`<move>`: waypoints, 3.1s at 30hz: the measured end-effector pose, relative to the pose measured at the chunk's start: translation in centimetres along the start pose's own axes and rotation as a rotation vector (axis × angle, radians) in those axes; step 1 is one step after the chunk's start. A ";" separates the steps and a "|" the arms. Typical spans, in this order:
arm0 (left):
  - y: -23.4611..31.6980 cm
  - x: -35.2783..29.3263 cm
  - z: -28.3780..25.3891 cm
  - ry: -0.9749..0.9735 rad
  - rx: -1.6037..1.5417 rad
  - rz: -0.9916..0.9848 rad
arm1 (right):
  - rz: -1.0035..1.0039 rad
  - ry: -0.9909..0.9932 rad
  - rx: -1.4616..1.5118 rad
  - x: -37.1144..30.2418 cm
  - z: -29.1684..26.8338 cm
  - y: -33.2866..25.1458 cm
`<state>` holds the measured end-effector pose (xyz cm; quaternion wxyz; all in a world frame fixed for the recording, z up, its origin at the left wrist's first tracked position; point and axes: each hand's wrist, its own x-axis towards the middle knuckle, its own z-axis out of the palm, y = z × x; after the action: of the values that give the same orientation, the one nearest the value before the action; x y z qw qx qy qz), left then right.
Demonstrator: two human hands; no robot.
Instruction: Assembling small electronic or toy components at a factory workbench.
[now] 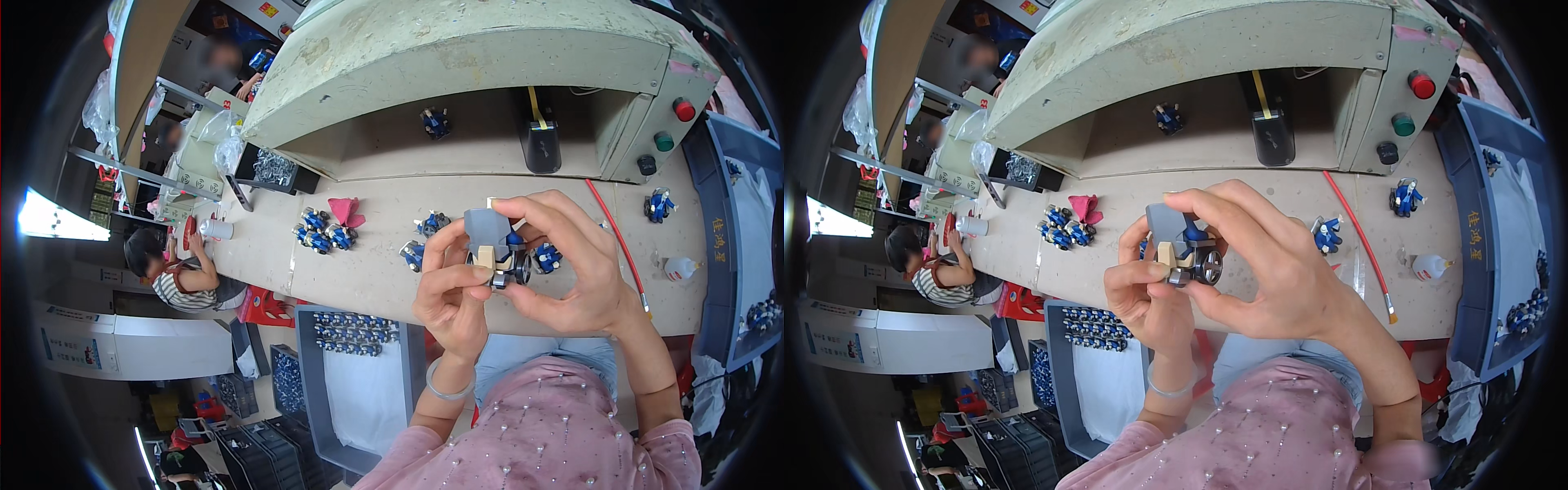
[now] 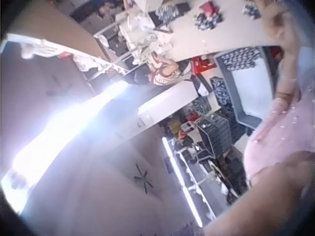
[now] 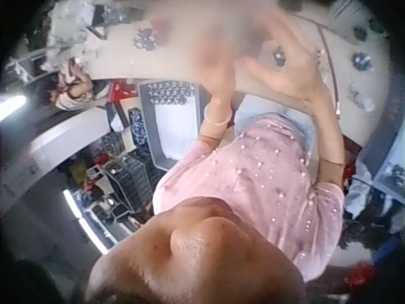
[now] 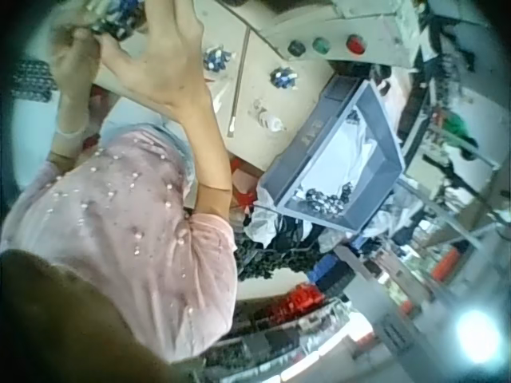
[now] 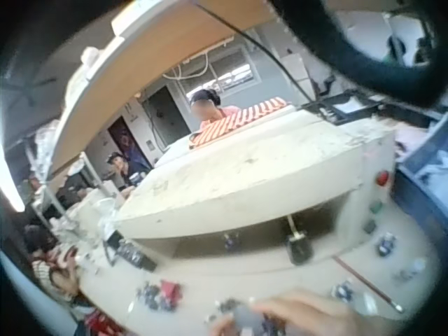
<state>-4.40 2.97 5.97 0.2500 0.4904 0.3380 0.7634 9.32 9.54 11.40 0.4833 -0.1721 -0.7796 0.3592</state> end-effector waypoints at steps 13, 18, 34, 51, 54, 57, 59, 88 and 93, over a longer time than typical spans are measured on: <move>0.9 -0.2 -0.1 0.010 0.149 0.170 | 0.053 -0.047 0.048 -0.1 -0.2 -1.3; 0.7 0.0 -0.3 -0.035 0.150 0.217 | 0.034 -0.046 0.066 -0.3 0.0 -0.8; 1.2 0.3 -0.2 -0.194 0.625 0.318 | 0.176 -0.044 0.194 -1.2 0.1 0.7; 0.2 -0.6 -0.5 -0.080 0.398 0.216 | 0.204 -0.066 0.249 -1.4 0.4 1.4; 0.4 -0.3 -0.6 -0.110 0.431 0.209 | 0.236 -0.058 0.288 -1.6 0.4 1.5; 0.6 -0.1 -0.7 -0.148 0.498 0.194 | 0.247 -0.055 0.297 -1.7 0.4 1.6; 0.6 -0.1 -0.6 -0.159 0.516 0.188 | 0.253 -0.064 0.296 -1.7 0.3 1.8; 0.9 0.2 -0.9 -0.407 0.581 0.066 | 0.521 -0.005 0.540 -1.6 -0.7 4.1; 0.9 0.2 -0.8 -0.405 0.582 0.060 | 0.571 -0.014 0.546 -1.6 -0.7 4.0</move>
<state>-5.28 2.25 6.53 0.1390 0.6921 0.4704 0.5295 10.43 11.56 7.70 0.3864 -0.2447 -0.5794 0.6747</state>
